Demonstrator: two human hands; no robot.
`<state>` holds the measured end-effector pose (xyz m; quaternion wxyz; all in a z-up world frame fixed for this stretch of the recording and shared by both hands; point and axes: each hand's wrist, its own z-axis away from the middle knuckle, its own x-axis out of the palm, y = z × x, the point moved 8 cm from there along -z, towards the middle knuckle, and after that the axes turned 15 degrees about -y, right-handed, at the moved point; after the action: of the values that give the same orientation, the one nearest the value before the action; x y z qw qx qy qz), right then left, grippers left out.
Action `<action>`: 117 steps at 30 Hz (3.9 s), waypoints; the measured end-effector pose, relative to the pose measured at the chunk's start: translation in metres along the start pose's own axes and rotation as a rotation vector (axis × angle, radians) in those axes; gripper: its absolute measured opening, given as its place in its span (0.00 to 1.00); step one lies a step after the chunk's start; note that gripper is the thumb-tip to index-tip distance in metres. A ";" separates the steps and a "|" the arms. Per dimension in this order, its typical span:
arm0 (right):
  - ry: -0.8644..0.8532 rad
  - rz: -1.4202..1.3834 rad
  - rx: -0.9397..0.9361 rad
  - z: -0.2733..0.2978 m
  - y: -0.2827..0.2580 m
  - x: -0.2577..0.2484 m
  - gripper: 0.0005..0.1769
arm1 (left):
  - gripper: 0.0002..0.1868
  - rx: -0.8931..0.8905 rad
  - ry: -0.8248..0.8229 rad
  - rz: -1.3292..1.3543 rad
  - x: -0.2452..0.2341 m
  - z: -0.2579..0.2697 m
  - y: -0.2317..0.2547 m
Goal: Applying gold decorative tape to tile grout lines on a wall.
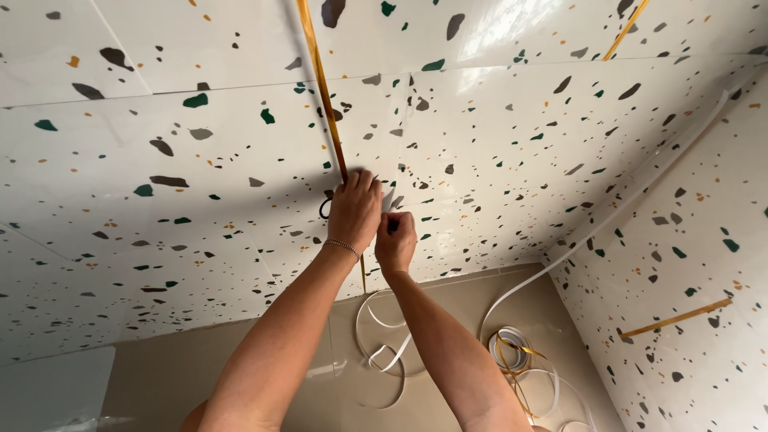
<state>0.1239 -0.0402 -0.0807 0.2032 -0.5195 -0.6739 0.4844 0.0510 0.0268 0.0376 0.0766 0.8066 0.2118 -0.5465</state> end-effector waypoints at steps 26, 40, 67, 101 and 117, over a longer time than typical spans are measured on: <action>-0.036 -0.285 0.198 -0.031 0.025 -0.031 0.10 | 0.07 -0.165 0.022 0.284 0.019 0.013 0.013; -0.248 -0.182 0.156 -0.071 -0.085 -0.041 0.11 | 0.03 -0.078 0.076 0.337 0.002 0.018 0.018; -0.180 -0.153 -0.005 -0.111 -0.167 -0.078 0.20 | 0.10 -0.122 0.038 0.314 0.030 0.015 0.028; -0.318 -0.129 0.111 -0.058 -0.084 -0.087 0.09 | 0.09 -0.012 0.102 1.041 -0.006 0.040 0.030; -0.610 0.239 0.423 -0.027 -0.007 -0.165 0.11 | 0.22 0.023 -0.244 1.848 0.108 0.013 0.117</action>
<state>0.2034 -0.1764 -0.0245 0.0384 -0.3731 -0.5236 0.7649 0.1234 -0.0550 -0.0785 0.4949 0.5927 -0.5292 -0.3517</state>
